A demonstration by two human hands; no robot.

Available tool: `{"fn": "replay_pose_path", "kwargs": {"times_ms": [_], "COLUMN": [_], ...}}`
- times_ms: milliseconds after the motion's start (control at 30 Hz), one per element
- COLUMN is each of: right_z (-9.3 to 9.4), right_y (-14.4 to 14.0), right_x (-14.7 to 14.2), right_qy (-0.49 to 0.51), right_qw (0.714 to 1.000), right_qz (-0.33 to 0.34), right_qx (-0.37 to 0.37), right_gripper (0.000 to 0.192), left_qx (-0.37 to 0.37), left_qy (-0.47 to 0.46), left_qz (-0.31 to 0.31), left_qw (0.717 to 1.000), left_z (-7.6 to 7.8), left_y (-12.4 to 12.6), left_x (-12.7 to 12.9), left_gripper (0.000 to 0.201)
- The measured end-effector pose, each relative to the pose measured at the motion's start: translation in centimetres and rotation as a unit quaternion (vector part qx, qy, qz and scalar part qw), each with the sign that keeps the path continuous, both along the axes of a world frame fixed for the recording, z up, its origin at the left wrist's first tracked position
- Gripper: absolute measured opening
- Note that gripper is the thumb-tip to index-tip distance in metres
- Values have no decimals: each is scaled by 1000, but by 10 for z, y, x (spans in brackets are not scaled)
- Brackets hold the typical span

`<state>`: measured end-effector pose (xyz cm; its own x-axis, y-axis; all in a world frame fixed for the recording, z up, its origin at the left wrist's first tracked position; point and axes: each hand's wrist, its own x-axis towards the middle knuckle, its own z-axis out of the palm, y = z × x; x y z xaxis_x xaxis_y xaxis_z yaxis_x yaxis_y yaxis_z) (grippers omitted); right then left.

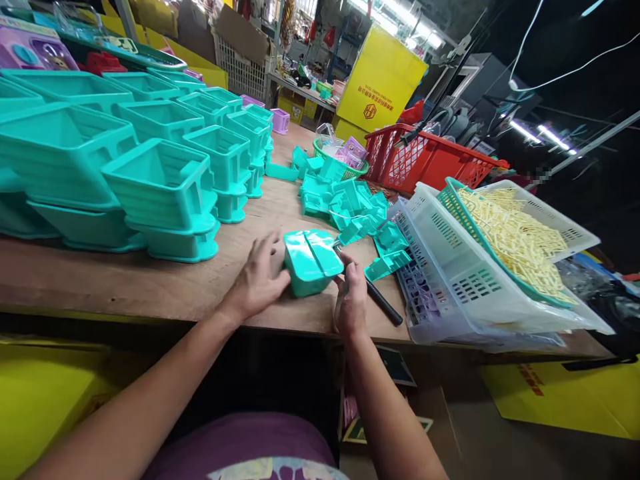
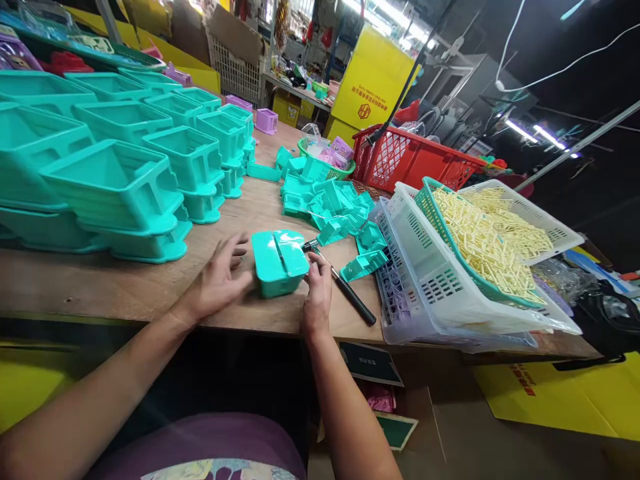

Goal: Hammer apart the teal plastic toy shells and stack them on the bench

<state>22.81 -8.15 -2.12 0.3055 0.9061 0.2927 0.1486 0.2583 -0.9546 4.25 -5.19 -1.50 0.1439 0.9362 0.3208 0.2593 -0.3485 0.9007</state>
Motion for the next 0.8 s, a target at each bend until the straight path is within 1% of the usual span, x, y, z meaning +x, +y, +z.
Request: {"fn": "replay_pose_path", "kwargs": {"times_ms": [67,100,133,167,233,300,333,400,467,567,633,733,800], "right_z": [-4,-4,-2,1,9,18,23,30,36,43,46,44,40], "right_y": [-2,-3,-3,-3,0,7,12,26,42,62,71,77,80], "right_x": [-2,-1,0,1,7,17,22,34,47,62,68,71,71], "right_qy": [-19,-36,-56,-78,-140,-224,-259,-313,-347,-367,-360,-337,-319], "right_qw": [999,999,997,996,988,970,960,939,919,899,897,904,911], "right_qz": [23,35,44,51,46,44,55,103,163,226,248,257,256], "right_qx": [-17,-15,-6,10,54,86,95,96,89,79,72,61,61], "right_gripper": [45,46,48,50,59,78,89,105,112,116,117,117,117], "left_qx": [-71,-91,-93,-79,-22,26,42,67,101,126,130,132,126], "left_qy": [-78,-106,-114,-99,-22,73,112,163,194,204,196,173,160], "left_qz": [-4,-23,-48,-73,-107,-126,-128,-132,-150,-192,-205,-178,-164], "left_qw": [994,990,988,989,994,989,984,976,964,952,950,959,965], "left_z": [-5,-6,-6,-4,2,9,14,21,27,28,23,14,9], "left_y": [1,-1,-4,-6,-7,1,9,28,49,72,80,84,85], "left_x": [1,2,3,4,2,-2,-4,-6,-1,15,24,31,31], "left_gripper": [78,79,81,86,102,115,119,129,139,146,148,146,136]}}
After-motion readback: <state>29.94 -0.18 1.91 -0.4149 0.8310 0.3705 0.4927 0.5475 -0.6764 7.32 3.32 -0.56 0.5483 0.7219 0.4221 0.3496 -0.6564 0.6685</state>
